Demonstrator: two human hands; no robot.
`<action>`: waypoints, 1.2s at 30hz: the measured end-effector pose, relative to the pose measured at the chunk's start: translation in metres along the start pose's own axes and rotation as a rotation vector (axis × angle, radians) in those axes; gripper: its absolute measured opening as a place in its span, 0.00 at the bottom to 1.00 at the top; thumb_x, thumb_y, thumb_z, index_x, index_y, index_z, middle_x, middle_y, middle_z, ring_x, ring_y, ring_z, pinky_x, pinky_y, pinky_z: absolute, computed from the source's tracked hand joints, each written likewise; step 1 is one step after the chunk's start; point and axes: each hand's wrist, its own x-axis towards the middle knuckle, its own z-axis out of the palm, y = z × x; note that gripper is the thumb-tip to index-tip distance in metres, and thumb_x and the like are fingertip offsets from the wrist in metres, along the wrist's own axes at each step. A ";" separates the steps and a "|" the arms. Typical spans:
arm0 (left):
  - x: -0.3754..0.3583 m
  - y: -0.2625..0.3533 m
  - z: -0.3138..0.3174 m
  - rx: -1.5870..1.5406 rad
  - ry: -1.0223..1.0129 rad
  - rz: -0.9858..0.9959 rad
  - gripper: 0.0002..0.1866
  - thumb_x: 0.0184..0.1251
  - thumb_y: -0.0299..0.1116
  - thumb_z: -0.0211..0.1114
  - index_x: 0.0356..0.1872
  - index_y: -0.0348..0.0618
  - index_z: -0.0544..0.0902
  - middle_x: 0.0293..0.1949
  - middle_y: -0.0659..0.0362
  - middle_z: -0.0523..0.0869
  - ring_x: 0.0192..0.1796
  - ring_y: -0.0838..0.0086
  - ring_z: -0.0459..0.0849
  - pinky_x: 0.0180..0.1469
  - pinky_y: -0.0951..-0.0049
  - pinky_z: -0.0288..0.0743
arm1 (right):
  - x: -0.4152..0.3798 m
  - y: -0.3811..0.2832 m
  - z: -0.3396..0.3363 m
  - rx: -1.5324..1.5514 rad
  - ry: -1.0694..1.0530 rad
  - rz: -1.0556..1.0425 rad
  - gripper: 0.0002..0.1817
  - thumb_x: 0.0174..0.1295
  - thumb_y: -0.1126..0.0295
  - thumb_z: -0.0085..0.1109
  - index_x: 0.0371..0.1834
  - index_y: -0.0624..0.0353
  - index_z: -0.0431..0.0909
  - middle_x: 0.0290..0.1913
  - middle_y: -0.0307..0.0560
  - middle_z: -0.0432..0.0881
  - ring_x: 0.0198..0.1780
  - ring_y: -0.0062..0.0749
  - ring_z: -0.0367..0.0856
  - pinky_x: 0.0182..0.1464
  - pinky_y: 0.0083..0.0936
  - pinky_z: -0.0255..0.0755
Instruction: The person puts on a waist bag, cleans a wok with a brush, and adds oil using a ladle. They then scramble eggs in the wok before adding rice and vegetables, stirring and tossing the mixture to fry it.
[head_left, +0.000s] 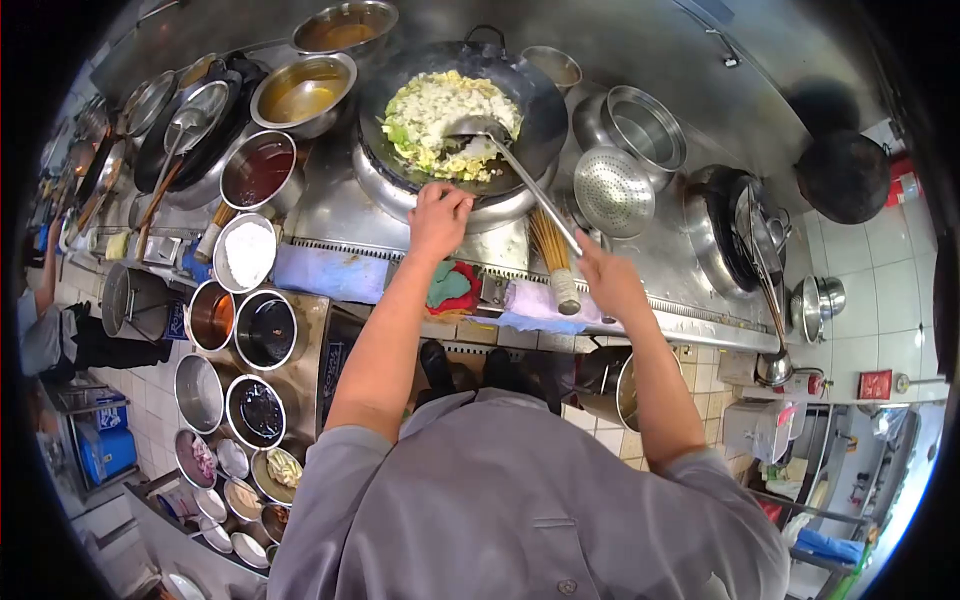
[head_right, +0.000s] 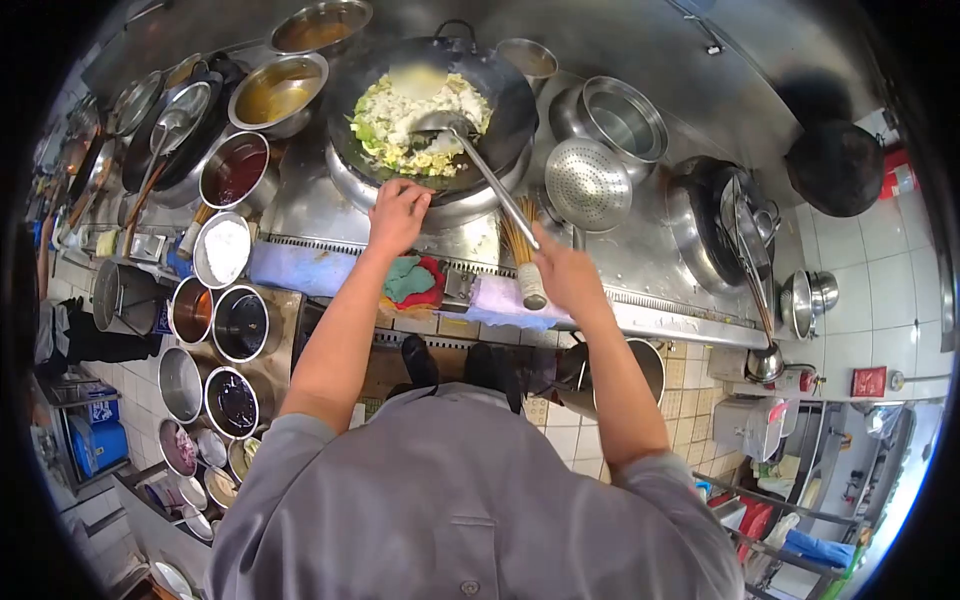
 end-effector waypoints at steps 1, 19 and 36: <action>-0.001 -0.002 -0.003 0.004 -0.010 -0.006 0.08 0.68 0.43 0.62 0.42 0.61 0.87 0.52 0.64 0.77 0.64 0.66 0.70 0.56 0.44 0.66 | 0.015 -0.003 -0.006 0.112 0.081 -0.058 0.27 0.67 0.67 0.54 0.71 0.42 0.66 0.43 0.61 0.84 0.45 0.58 0.83 0.49 0.43 0.75; -0.014 0.036 0.004 0.291 0.076 -0.348 0.14 0.73 0.50 0.55 0.55 0.73 0.80 0.73 0.60 0.62 0.72 0.59 0.66 0.65 0.28 0.56 | 0.028 0.050 0.002 -0.034 0.051 -0.144 0.26 0.66 0.64 0.54 0.69 0.42 0.70 0.41 0.59 0.85 0.43 0.58 0.83 0.49 0.49 0.75; -0.441 0.063 -0.093 -0.413 0.687 -0.804 0.14 0.68 0.29 0.64 0.53 0.45 0.80 0.53 0.57 0.84 0.54 0.72 0.81 0.55 0.67 0.75 | 0.030 0.090 -0.034 1.730 -0.796 -0.033 0.25 0.72 0.65 0.52 0.71 0.55 0.65 0.26 0.29 0.65 0.15 0.07 0.55 0.12 0.09 0.49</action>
